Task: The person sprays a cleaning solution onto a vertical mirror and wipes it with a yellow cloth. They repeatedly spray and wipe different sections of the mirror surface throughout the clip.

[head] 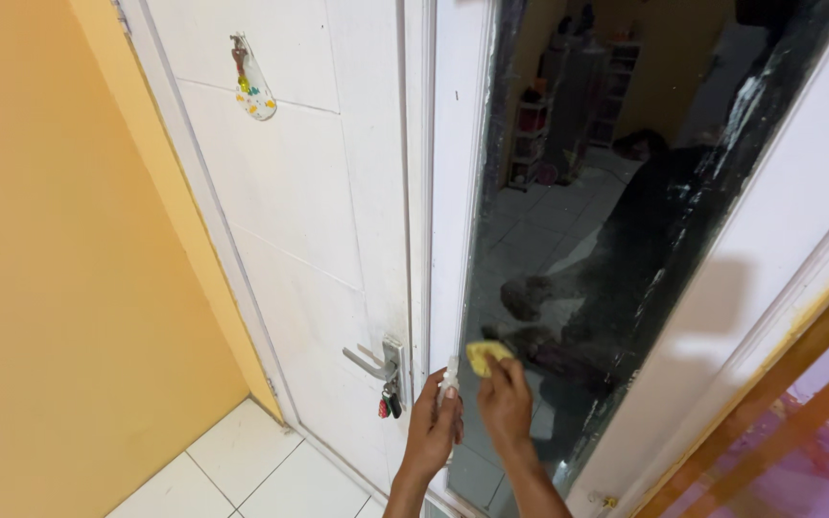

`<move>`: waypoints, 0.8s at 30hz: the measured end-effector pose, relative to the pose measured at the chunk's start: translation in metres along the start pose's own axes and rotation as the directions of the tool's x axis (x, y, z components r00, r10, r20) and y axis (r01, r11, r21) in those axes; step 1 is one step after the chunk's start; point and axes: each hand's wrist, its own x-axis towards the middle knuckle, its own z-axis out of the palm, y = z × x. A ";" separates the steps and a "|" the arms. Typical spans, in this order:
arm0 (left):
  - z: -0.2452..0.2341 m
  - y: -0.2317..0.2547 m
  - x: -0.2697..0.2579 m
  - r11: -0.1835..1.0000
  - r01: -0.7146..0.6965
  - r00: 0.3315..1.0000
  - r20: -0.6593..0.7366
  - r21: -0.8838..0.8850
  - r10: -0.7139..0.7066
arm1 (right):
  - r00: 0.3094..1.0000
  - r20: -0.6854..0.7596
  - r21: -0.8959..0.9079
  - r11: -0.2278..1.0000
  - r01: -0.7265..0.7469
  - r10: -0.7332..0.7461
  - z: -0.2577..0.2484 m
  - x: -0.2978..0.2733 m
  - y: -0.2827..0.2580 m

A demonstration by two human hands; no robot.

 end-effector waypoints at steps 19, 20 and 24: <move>0.010 -0.001 -0.012 0.997 -0.066 0.998 -0.021 -0.040 0.066 | 0.960 0.281 -0.073 0.997 0.024 -0.003 0.022 -0.043 0.024; 0.009 0.000 -0.011 0.996 -0.064 0.998 -0.019 -0.059 0.063 | 0.966 0.257 -0.064 0.997 0.053 -0.035 0.024 -0.046 0.026; 0.004 0.000 -0.013 0.998 -0.068 0.997 -0.035 -0.017 0.067 | 0.987 0.158 -0.111 0.993 0.050 -0.032 0.018 -0.002 0.009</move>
